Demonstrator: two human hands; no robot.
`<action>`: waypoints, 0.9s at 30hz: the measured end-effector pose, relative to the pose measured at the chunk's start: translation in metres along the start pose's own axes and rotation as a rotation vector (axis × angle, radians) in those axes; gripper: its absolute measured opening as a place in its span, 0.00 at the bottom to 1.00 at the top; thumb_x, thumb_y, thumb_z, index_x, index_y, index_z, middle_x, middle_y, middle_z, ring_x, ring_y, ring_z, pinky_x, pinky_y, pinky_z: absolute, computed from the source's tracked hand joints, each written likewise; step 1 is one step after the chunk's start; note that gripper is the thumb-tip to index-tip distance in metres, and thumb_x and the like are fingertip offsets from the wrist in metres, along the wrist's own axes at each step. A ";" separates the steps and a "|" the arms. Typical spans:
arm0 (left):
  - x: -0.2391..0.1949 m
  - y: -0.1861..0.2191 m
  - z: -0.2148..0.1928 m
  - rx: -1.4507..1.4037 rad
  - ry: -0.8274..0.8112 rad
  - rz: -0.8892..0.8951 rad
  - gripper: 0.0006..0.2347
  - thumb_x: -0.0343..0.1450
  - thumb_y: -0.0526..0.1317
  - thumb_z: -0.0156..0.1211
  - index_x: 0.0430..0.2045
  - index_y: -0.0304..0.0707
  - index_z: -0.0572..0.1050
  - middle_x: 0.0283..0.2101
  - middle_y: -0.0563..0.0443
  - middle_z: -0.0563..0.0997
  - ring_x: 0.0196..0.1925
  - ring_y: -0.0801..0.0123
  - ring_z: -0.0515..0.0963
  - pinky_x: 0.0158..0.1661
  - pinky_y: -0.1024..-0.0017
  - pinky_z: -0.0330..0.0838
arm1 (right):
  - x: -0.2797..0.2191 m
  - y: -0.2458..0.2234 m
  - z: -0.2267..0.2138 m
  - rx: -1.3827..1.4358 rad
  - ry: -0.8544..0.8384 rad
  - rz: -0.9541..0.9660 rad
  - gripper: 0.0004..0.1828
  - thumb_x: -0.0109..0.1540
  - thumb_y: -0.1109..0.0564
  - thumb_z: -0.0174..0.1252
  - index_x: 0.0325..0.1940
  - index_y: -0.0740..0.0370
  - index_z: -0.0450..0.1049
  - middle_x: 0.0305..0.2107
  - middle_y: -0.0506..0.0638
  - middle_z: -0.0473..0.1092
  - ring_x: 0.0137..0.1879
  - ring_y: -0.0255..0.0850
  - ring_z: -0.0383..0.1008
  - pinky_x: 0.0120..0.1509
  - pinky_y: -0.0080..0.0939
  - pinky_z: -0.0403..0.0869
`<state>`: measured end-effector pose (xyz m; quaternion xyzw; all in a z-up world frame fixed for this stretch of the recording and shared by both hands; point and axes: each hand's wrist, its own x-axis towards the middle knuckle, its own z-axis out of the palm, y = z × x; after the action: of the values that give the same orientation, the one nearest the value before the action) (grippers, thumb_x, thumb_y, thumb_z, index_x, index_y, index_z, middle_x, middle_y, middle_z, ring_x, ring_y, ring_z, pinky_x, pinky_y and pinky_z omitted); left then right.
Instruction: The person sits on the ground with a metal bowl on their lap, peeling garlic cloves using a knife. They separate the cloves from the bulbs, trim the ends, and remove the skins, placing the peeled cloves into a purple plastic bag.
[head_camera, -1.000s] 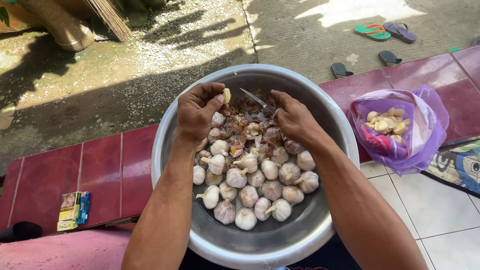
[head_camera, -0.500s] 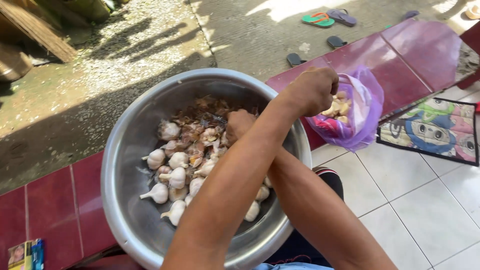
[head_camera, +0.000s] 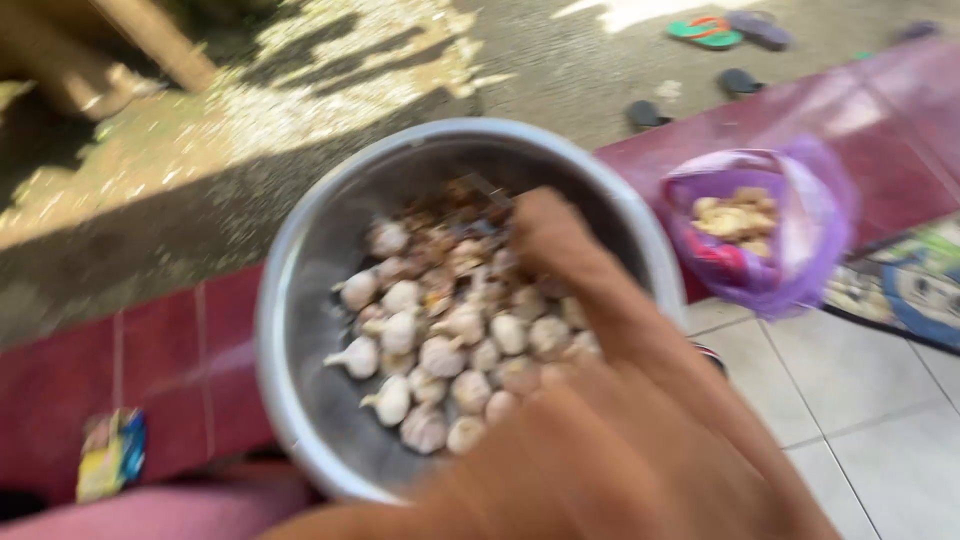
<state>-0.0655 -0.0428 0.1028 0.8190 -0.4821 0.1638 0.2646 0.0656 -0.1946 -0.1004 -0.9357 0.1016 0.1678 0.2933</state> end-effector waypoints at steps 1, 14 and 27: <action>-0.020 0.001 -0.008 0.041 -0.005 -0.053 0.11 0.63 0.25 0.56 0.36 0.33 0.79 0.33 0.46 0.82 0.33 0.53 0.81 0.30 0.60 0.75 | -0.001 0.002 -0.008 -0.014 -0.033 -0.034 0.13 0.49 0.56 0.69 0.38 0.48 0.82 0.31 0.46 0.80 0.46 0.48 0.82 0.47 0.55 0.79; -0.097 0.025 -0.023 0.283 -0.116 -0.289 0.06 0.66 0.28 0.53 0.27 0.38 0.77 0.24 0.48 0.76 0.26 0.50 0.78 0.23 0.56 0.72 | -0.030 0.001 -0.049 -0.176 0.043 -0.169 0.21 0.66 0.52 0.50 0.61 0.49 0.78 0.47 0.61 0.78 0.58 0.63 0.76 0.60 0.64 0.75; -0.079 -0.083 0.069 0.415 -0.657 -0.843 0.10 0.68 0.38 0.54 0.27 0.39 0.85 0.28 0.42 0.85 0.34 0.48 0.86 0.34 0.50 0.80 | -0.066 -0.027 -0.056 -0.119 -0.017 -0.280 0.20 0.62 0.52 0.57 0.58 0.58 0.80 0.42 0.65 0.78 0.53 0.63 0.78 0.54 0.63 0.78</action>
<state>-0.0298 0.0051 -0.0169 0.9832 -0.1283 -0.1280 -0.0232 0.0267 -0.1992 -0.0188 -0.9549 -0.0425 0.1391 0.2588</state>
